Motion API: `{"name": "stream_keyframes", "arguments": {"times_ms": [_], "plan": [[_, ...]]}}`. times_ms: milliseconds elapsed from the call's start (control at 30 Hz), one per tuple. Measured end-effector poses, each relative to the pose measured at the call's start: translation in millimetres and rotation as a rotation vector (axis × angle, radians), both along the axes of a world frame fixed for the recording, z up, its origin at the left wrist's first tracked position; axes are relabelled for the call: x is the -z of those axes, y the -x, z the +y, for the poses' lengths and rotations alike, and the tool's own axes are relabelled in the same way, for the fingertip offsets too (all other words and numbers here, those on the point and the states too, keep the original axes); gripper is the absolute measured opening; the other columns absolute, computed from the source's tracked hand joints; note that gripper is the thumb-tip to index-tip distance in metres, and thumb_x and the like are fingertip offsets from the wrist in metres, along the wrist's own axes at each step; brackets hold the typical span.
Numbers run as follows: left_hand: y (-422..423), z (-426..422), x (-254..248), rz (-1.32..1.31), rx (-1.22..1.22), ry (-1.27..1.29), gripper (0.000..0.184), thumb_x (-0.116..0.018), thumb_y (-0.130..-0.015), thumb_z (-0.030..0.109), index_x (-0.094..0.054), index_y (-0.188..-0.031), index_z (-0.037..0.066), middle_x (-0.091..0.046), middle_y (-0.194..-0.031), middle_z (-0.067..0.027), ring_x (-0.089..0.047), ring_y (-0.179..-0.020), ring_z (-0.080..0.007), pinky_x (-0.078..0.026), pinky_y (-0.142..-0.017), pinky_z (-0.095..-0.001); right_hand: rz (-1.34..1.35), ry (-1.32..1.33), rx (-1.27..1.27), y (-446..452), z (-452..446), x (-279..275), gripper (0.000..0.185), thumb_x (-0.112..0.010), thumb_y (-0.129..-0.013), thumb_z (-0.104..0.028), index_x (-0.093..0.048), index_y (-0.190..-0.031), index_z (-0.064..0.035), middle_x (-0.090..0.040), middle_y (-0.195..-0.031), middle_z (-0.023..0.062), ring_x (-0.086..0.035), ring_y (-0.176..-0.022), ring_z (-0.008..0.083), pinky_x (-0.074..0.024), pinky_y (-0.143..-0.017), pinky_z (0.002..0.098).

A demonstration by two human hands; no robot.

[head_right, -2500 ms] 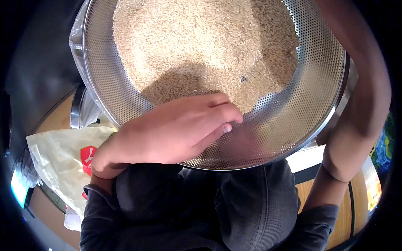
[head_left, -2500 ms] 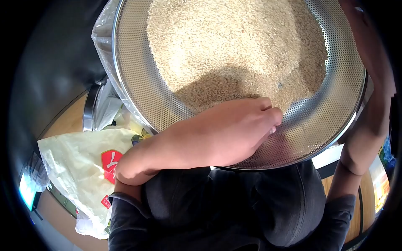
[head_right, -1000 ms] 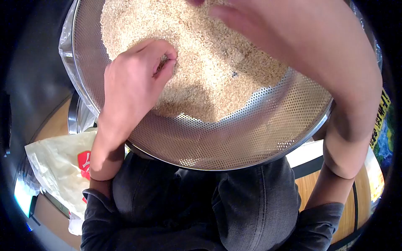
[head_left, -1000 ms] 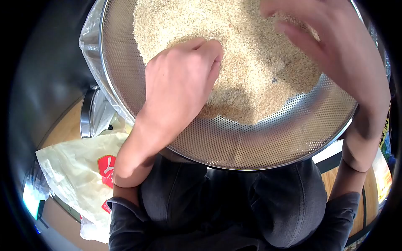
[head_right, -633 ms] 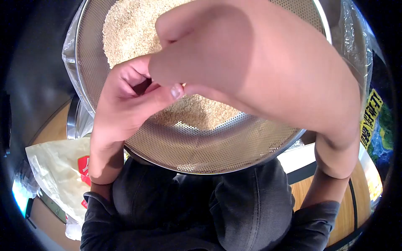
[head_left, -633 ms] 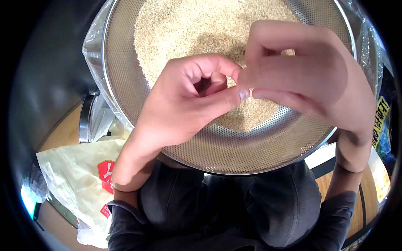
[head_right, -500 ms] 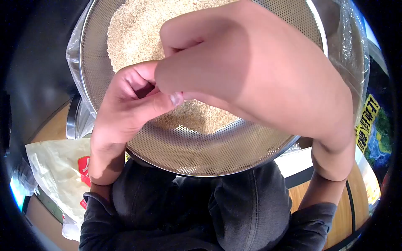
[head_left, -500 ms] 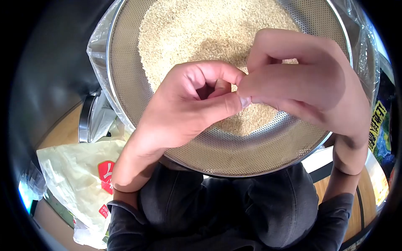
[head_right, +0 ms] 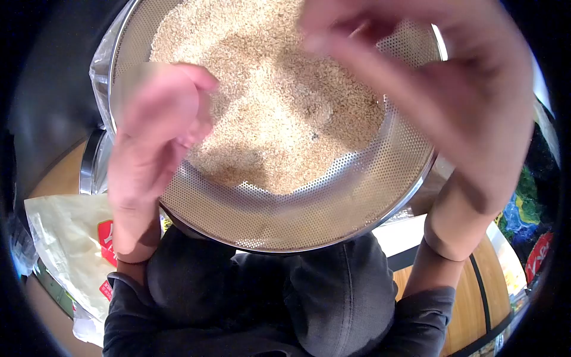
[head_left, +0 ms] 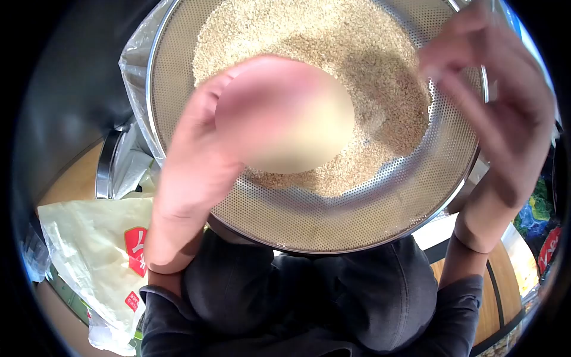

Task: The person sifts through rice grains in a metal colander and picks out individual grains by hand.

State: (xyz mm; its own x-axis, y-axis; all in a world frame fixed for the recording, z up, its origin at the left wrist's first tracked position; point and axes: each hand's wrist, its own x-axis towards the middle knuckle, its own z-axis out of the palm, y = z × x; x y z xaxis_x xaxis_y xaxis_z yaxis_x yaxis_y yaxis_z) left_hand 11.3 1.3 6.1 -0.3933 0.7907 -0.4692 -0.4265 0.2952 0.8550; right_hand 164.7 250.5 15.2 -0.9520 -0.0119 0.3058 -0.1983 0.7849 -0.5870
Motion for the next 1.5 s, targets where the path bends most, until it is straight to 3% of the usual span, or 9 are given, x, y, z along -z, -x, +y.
{"name": "stream_keyframes", "arguments": {"times_ms": [200,367,433,500,533,800,1033,1200,1500], "plan": [[21.1,-19.4,-2.3,0.371,-0.042,0.091,0.028,-0.057,-0.105,0.017,-0.064,-0.124,-0.002,-0.05,-0.08,0.0038,-0.044,-0.073,-0.0065,-0.037,-0.071,-0.0236,-0.116,-0.233,0.386,-17.2,34.6,-5.6,0.017,-0.068,-0.085,-0.006,-0.079,-0.096,0.0005,-0.07,-0.078,0.0114,-0.062,-0.063,0.0168,-0.0463,-0.056,0.0326],[15.9,-38.6,4.2,0.599,-0.078,0.098,0.018,-0.061,-0.103,0.004,-0.068,-0.119,-0.001,-0.053,-0.088,0.0074,-0.045,-0.078,-0.0002,-0.034,-0.069,-0.0161,-0.074,-0.266,0.44,-12.7,29.6,2.5,0.019,-0.065,-0.086,0.0,-0.075,-0.103,0.0015,-0.07,-0.084,0.0123,-0.065,-0.072,0.0201,-0.0488,-0.062,0.0342],[17.3,-49.0,4.6,0.669,-0.036,0.105,0.02,-0.065,-0.099,0.002,-0.069,-0.119,0.001,-0.061,-0.092,0.0016,-0.053,-0.079,-0.006,-0.042,-0.073,-0.0196,-0.026,-0.24,0.384,-8.2,17.9,6.7,0.021,-0.064,-0.086,0.003,-0.073,-0.105,0.0019,-0.07,-0.086,0.0127,-0.066,-0.075,0.0214,-0.0499,-0.065,0.0349],[15.8,-53.1,1.2,1.168,0.239,0.214,0.024,-0.07,-0.094,0.002,-0.07,-0.118,0.003,-0.068,-0.103,-0.0074,-0.064,-0.087,-0.0185,-0.05,-0.08,-0.0279,-0.004,-0.182,0.266,-2.1,-2.3,12.9,0.024,-0.063,-0.086,0.006,-0.072,-0.108,0.0022,-0.07,-0.088,0.0131,-0.067,-0.079,0.0228,-0.0509,-0.067,0.0355],[13.6,-56.4,-1.3,1.287,0.376,0.268,0.031,-0.066,-0.094,0.003,-0.067,-0.125,0.003,-0.069,-0.117,-0.0131,-0.067,-0.109,-0.0277,-0.054,-0.091,-0.0378,-0.013,-0.139,0.189,1.7,-14.2,16.6,0.025,-0.062,-0.086,0.007,-0.071,-0.109,0.0024,-0.07,-0.089,0.0133,-0.067,-0.08,0.0234,-0.0514,-0.069,0.0358],[4.4,-76.0,-2.8,1.228,0.602,0.422,0.033,-0.072,-0.088,0.003,-0.07,-0.121,0.004,-0.068,-0.121,-0.0146,-0.066,-0.111,-0.0352,-0.052,-0.095,-0.0436,-0.637,0.367,-0.32,20.8,-73.6,46.5,0.028,-0.057,-0.084,0.015,-0.068,-0.106,0.0026,-0.07,-0.091,0.0143,-0.071,-0.082,0.0259,-0.056,-0.072,0.0367],[18.8,-97.5,-2.8,1.685,0.175,0.257,0.028,-0.069,-0.095,0.008,-0.068,-0.122,0.0,-0.061,-0.137,-0.0186,-0.058,-0.13,-0.033,-0.043,-0.111,-0.0412,-1.102,0.615,-0.696,19.7,-72.1,61.4,0.008,-0.059,-0.089,0.003,-0.066,-0.093,-0.0003,-0.069,-0.082,0.0105,-0.07,-0.08,0.0254,-0.0545,-0.072,0.0358],[17.0,-100.4,18.5,1.324,-0.182,0.161,0.033,-0.055,-0.099,0.003,-0.063,-0.13,-0.001,-0.044,-0.157,-0.0261,-0.049,-0.141,-0.0352,-0.034,-0.12,-0.0461,-0.863,0.467,-0.596,20.2,-70.9,67.3,0.005,-0.061,-0.091,0.002,-0.063,-0.096,-0.0001,-0.066,-0.081,0.0106,-0.067,-0.074,0.0235,-0.0529,-0.068,0.036],[16.5,-102.5,20.9,1.237,-0.31,0.133,0.031,-0.052,-0.1,0.003,-0.063,-0.128,0.001,-0.049,-0.153,-0.0256,-0.048,-0.143,-0.0354,-0.034,-0.121,-0.0487,-0.53,0.211,-0.448,27.1,-78.3,62.5,0.008,-0.068,-0.086,0.0,-0.068,-0.094,-0.0006,-0.062,-0.082,0.0102,-0.063,-0.07,0.0246,-0.0477,-0.062,0.0358]]}}
